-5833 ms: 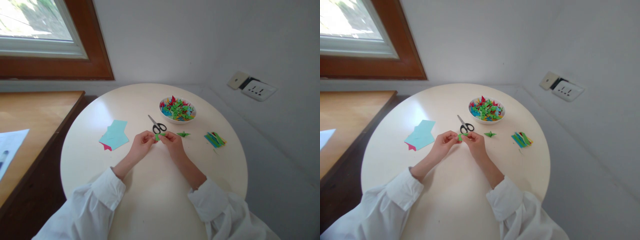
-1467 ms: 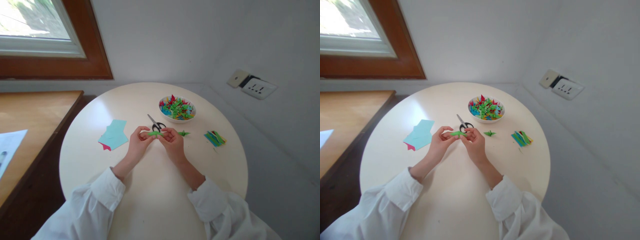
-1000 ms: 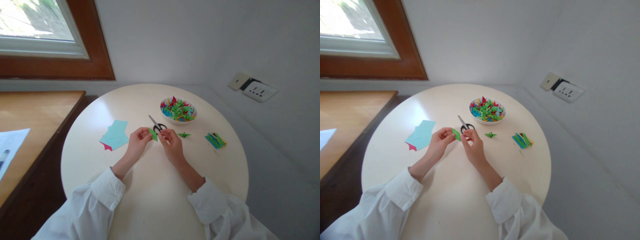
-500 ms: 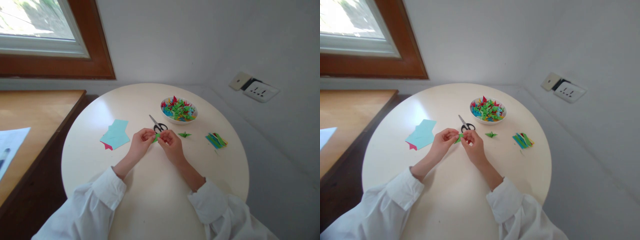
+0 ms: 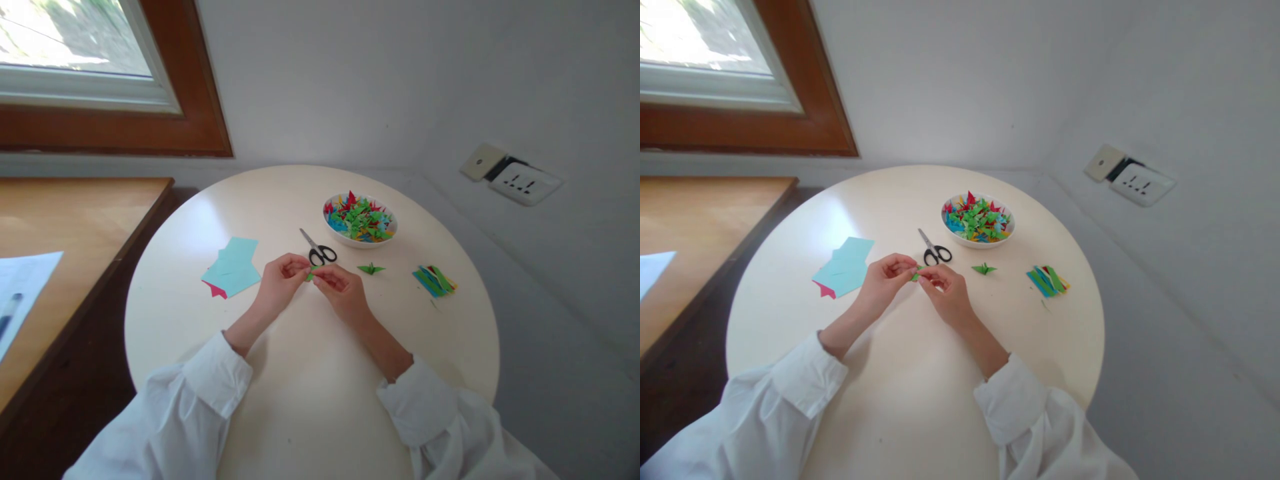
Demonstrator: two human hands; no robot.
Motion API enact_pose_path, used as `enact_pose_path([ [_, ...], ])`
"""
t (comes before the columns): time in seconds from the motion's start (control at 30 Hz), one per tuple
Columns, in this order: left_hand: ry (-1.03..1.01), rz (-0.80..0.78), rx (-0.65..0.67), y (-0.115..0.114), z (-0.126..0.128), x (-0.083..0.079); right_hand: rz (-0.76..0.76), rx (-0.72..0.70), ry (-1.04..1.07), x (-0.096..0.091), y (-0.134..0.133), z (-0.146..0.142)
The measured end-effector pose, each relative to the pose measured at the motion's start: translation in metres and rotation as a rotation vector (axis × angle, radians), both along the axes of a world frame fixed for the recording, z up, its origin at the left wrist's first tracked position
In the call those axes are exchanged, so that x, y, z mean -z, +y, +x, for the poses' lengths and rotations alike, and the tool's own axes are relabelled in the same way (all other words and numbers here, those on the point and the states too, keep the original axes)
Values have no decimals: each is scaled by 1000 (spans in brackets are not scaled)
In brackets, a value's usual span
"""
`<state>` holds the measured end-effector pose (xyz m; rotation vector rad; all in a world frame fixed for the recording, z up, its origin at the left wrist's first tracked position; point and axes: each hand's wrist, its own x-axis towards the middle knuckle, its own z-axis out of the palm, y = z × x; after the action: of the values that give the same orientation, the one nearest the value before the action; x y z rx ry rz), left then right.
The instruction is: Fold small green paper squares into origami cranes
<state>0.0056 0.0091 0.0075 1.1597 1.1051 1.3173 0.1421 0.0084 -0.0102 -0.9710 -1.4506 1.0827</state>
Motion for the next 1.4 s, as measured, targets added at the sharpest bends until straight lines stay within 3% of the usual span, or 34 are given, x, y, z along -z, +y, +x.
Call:
enact_pose_path([
  [0.37, 11, 21, 19, -1, 2, 0, 10, 3, -47, 2, 2, -1],
  [0.83, -6, -82, 83, -5, 4, -5, 77, 143, -164, 4, 3, 4],
  [0.97, 89, -53, 48, -6, 4, -5, 67, 135, -131, 4, 3, 3],
  [1.4, 59, -15, -1, -4, 5, 0, 3, 185, -22, 4, 1, -1],
])
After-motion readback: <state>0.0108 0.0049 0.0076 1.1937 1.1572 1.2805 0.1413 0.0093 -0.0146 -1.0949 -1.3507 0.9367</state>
